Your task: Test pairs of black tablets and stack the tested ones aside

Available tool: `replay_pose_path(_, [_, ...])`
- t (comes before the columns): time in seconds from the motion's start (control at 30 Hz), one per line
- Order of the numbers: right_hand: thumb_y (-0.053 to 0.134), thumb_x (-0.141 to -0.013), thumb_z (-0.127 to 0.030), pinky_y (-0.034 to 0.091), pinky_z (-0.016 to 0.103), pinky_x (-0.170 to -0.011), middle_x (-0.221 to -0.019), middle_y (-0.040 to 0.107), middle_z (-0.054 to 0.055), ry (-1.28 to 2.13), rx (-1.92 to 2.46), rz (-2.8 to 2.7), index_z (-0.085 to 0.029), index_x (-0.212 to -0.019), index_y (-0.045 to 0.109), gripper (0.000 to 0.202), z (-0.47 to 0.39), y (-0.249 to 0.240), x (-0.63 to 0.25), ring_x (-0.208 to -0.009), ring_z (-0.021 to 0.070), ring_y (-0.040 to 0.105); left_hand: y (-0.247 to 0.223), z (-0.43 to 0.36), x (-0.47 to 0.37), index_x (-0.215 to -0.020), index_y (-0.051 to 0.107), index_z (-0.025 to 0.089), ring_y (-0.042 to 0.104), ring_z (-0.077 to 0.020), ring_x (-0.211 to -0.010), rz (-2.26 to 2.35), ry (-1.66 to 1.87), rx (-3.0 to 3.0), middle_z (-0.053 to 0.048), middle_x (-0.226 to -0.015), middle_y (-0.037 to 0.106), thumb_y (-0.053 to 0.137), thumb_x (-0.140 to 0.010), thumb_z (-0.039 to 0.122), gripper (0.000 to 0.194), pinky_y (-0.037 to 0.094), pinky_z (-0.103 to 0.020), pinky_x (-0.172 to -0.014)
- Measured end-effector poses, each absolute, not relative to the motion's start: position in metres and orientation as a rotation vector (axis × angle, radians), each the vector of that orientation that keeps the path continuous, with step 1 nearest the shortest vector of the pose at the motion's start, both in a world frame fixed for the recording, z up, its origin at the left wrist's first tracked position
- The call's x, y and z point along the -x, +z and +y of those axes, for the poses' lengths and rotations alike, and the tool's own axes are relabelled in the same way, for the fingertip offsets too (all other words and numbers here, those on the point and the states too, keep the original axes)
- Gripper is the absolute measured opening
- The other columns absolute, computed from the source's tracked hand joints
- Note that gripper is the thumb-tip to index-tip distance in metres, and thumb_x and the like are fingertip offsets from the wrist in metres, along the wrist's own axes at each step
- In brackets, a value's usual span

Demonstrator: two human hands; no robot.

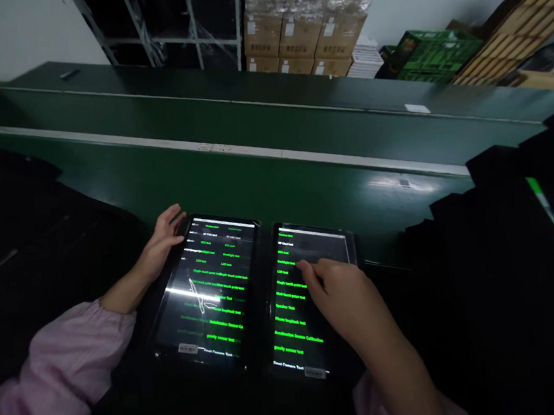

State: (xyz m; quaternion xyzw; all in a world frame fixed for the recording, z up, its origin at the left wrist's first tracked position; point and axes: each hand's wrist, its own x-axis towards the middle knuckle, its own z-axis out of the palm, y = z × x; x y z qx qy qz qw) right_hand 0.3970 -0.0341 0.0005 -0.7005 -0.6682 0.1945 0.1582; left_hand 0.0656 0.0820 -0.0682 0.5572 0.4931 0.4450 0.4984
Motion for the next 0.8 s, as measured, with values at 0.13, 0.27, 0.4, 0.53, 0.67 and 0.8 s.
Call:
replay_pose_path(0.13, [0.027,-0.098,-0.073,0.035,0.029,-0.049,-0.053,0.057,0.003,0.494,1.87,-1.872,-0.024,-0.054,0.051,0.071,-0.036,0.004,-0.396,-0.046,0.0152,0.054,-0.072,0.08,-0.062,-0.148,0.025,0.028,0.021,-0.0327,-0.154,1.149,1.028,-1.421,-0.013,-0.165,0.021,0.072,-0.065,0.032,0.095,0.019,-0.053,-0.126])
replay_pose_path(0.27, [0.028,-0.1,-0.071,0.04,0.029,-0.052,-0.058,0.061,0.004,0.487,1.847,-1.874,-0.023,-0.06,0.061,0.07,-0.038,0.007,-0.395,-0.052,0.0166,0.059,-0.075,0.08,-0.063,-0.15,0.023,0.028,0.015,-0.0324,-0.155,1.123,1.008,-1.464,-0.014,-0.163,0.023,0.072,-0.068,0.028,0.095,0.013,-0.053,-0.127])
replay_pose_path(0.4, [0.032,-0.101,-0.067,0.039,0.027,-0.051,-0.056,0.06,0.003,0.405,1.802,-1.872,-0.023,-0.058,0.058,0.067,-0.04,0.006,-0.394,-0.052,0.0159,0.058,-0.078,0.082,-0.06,-0.148,0.026,0.026,0.016,-0.0345,-0.155,1.081,1.029,-1.453,-0.014,-0.163,0.022,0.072,-0.067,0.028,0.093,0.012,-0.056,-0.127])
replay_pose_path(0.53, [0.036,-0.102,-0.062,0.04,0.026,-0.05,-0.053,0.057,0.002,0.355,1.75,-1.877,-0.021,-0.06,0.06,0.064,-0.042,0.005,-0.395,-0.049,0.0151,0.058,-0.078,0.081,-0.059,-0.146,0.031,0.025,0.02,-0.0333,-0.154,1.034,1.082,-1.409,-0.012,-0.164,0.023,0.068,-0.067,0.025,0.087,0.013,-0.053,-0.127])
replay_pose_path(0.67, [0.038,-0.103,-0.057,0.043,0.025,-0.052,-0.057,0.06,0.002,0.38,1.74,-1.876,-0.02,-0.067,0.067,0.059,-0.041,0.005,-0.394,-0.053,0.0156,0.063,-0.079,0.081,-0.063,-0.143,0.037,0.025,0.023,-0.0329,-0.153,1.016,1.129,-1.343,-0.01,-0.162,0.029,0.068,-0.063,0.022,0.086,0.013,-0.053,-0.128])
replay_pose_path(0.8, [0.041,-0.101,-0.056,0.041,0.025,-0.048,-0.052,0.056,0.0,0.398,1.717,-1.865,-0.02,-0.067,0.07,0.057,-0.041,0.007,-0.391,-0.046,0.0141,0.057,-0.084,0.084,-0.066,-0.136,0.044,0.021,0.029,-0.0328,-0.15,1.023,1.216,-1.233,-0.013,-0.155,0.04,0.068,-0.06,0.026,0.079,0.016,-0.049,-0.127])
